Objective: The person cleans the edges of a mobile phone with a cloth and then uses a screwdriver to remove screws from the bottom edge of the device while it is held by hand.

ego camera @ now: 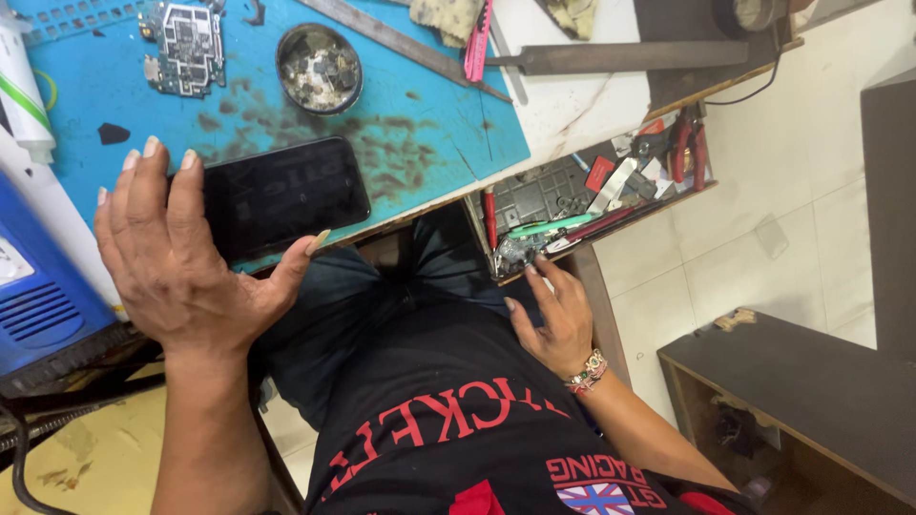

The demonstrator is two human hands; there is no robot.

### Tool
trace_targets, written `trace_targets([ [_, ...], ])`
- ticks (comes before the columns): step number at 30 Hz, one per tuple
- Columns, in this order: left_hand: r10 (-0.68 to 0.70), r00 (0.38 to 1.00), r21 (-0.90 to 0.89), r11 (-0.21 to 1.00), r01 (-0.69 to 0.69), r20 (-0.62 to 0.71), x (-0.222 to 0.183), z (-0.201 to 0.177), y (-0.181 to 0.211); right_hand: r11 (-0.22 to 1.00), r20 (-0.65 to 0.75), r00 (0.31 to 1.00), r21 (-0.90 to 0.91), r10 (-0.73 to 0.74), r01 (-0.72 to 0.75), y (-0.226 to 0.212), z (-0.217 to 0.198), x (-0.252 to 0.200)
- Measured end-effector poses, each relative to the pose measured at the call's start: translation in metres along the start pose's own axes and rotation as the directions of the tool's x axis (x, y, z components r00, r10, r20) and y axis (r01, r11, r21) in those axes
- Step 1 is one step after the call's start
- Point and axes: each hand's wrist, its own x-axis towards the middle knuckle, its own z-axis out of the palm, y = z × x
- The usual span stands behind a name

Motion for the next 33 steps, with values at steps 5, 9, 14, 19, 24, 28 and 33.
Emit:
trace_targets([
  [5,0.062,0.991,-0.098,0.992,-0.074,-0.122,-0.008,0.001,-0.003,0.997,-0.012,0.999,-0.069,-0.036,0.035,0.003,0.006,-0.009],
  [9,0.247,0.908,-0.21,0.921,-0.329,-0.338,-0.048,0.016,0.0,0.988,0.034,0.996,-0.127,-0.085,0.089,0.006,0.012,-0.005],
  [14,0.031,0.98,-0.372,0.927,0.046,0.197,-0.1,0.022,0.004,0.982,0.07,0.993,-0.157,-0.097,0.107,0.006,0.027,0.018],
  [19,-0.369,0.913,0.074,0.929,0.362,0.173,-0.122,0.018,-0.026,0.983,0.049,0.995,-0.161,-0.083,0.09,0.005,0.051,0.05],
  [24,-0.552,0.825,0.047,0.833,0.551,0.123,-0.13,0.026,-0.026,0.976,0.075,0.997,-0.215,-0.012,0.028,-0.001,0.066,0.081],
  [28,-0.51,0.851,0.265,0.843,0.467,0.123,-0.123,0.014,-0.035,0.99,0.027,0.999,-0.142,-0.021,0.025,-0.011,0.06,0.093],
  [33,-0.507,0.821,0.251,0.857,0.449,0.263,-0.128,0.003,-0.045,0.977,-0.044,0.978,0.043,-0.205,0.207,-0.036,0.043,0.094],
])
